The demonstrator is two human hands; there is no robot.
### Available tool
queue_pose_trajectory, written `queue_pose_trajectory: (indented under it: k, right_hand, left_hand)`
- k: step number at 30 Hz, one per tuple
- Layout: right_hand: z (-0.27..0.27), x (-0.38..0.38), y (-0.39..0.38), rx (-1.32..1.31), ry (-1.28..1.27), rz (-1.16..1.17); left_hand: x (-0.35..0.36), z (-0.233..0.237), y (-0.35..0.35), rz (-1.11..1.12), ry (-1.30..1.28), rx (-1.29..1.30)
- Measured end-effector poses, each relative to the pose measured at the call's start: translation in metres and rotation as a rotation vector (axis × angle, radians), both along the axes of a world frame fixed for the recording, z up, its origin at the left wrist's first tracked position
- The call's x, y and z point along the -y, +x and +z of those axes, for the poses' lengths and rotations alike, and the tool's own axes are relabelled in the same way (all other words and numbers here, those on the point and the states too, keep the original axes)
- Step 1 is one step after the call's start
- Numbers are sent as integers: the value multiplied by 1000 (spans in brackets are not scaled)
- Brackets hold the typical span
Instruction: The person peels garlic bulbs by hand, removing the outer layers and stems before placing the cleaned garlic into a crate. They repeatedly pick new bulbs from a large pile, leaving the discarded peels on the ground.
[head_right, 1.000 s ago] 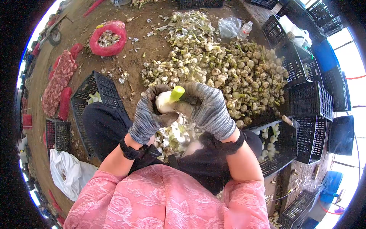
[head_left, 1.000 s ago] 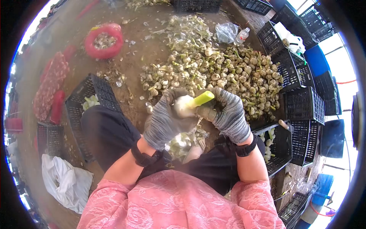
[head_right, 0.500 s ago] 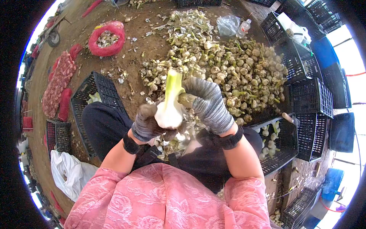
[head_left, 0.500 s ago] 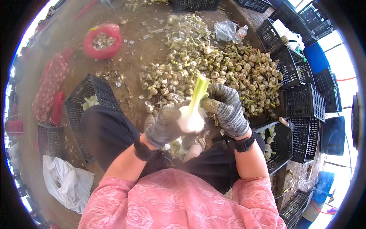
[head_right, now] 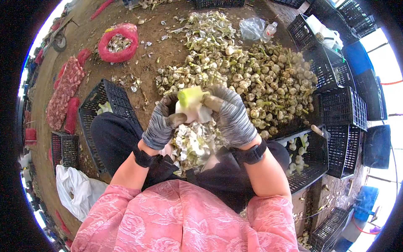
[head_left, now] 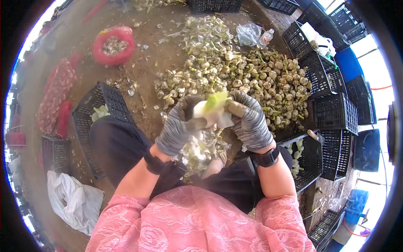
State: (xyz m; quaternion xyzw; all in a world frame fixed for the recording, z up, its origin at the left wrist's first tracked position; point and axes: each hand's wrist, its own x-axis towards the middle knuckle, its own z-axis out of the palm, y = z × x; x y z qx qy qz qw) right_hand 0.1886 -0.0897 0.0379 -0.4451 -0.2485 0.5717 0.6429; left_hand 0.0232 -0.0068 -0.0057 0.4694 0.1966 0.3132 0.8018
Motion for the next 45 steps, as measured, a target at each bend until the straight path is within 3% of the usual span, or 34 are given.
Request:
queue_pose_trajectory:
  k: [1, 2, 4, 5, 6, 8, 9, 10, 12, 13, 14, 16, 20, 21, 24, 26, 28, 30, 32, 33, 34, 36, 38, 41, 43, 45]
  right_hand:
    - [3, -1, 0, -168, -56, -4]
    - [-4, -1, 3, -168, -56, -3]
    - [-13, -4, 4, 1181, 331, -39]
    - [-12, -3, 5, 706, 206, -2]
    - [-15, -3, 9, 705, 204, -3]
    - [-23, -1, 20, 53, 72, -117]
    - [-7, -3, 17, -313, 6, -120]
    - [-6, -4, 18, -311, 8, -116]
    - [-7, -4, 20, 346, -72, 37]
    - [-14, -7, 20, 575, -134, 58]
    - [-15, -6, 20, 574, -136, 56]
    - [-16, -3, 21, 1077, -51, 282]
    - [3, -2, 18, 989, 124, 201]
    - [10, 1, 12, 801, 86, 169]
    - [11, 0, 2, 928, 126, 147]
    - [9, -1, -1, 865, 84, 69]
    - [6, -1, 0, 1060, 188, 25]
    - [3, -2, -1, 1059, 208, -3]
    - [0, -3, -5, 1056, 226, -33]
    - [-1, -4, -8, 1061, 237, -45]
    - [-1, -4, -10, 1067, 249, -56]
    - [-3, -2, -9, 913, 202, -7]
    - [-6, -3, -7, 438, 47, -78]
    - [-7, -2, 2, 355, -14, 17]
    - [-1, -3, 0, 308, -21, 43]
    - [12, -3, -2, 161, -4, 94]
  left_hand:
    - [-4, -8, 0, -67, -63, 64]
    - [-4, -9, -1, -66, -63, 64]
    - [0, 0, -2, -175, -267, 109]
    - [1, -4, -5, -189, -193, 54]
    - [-2, -12, -8, -191, -195, 54]
    - [-6, -26, -13, -383, -253, -6]
    - [-5, 2, -12, -393, -187, 107]
    - [-5, 8, -11, -389, -184, 109]
    - [-6, 13, -10, -232, 46, -21]
    - [-8, 9, -9, -213, 125, 23]
    - [-9, 6, -10, -215, 124, 23]
    - [-11, 2, -13, -140, 160, 4]
    - [-15, 0, -16, -158, 72, 149]
    - [-13, 1, -16, -157, 71, 148]
    - [-7, 7, -13, -182, -6, 131]
    - [-3, 15, -9, -102, -111, 195]
    - [-3, 12, -9, -75, -113, 193]
    - [-1, 3, -6, -48, -114, 192]
    - [4, -7, -2, 86, 242, 66]
    - [6, -2, -1, 1, 48, 230]
    - [5, -5, -1, 0, 48, 229]
    - [2, -9, 1, 63, 138, 148]
    - [5, -3, -2, 19, 48, 167]
    - [0, -20, -5, -97, -15, 176]
    - [-6, -25, -3, -85, 186, 193]
    - [-1, -8, -6, -50, 203, 125]
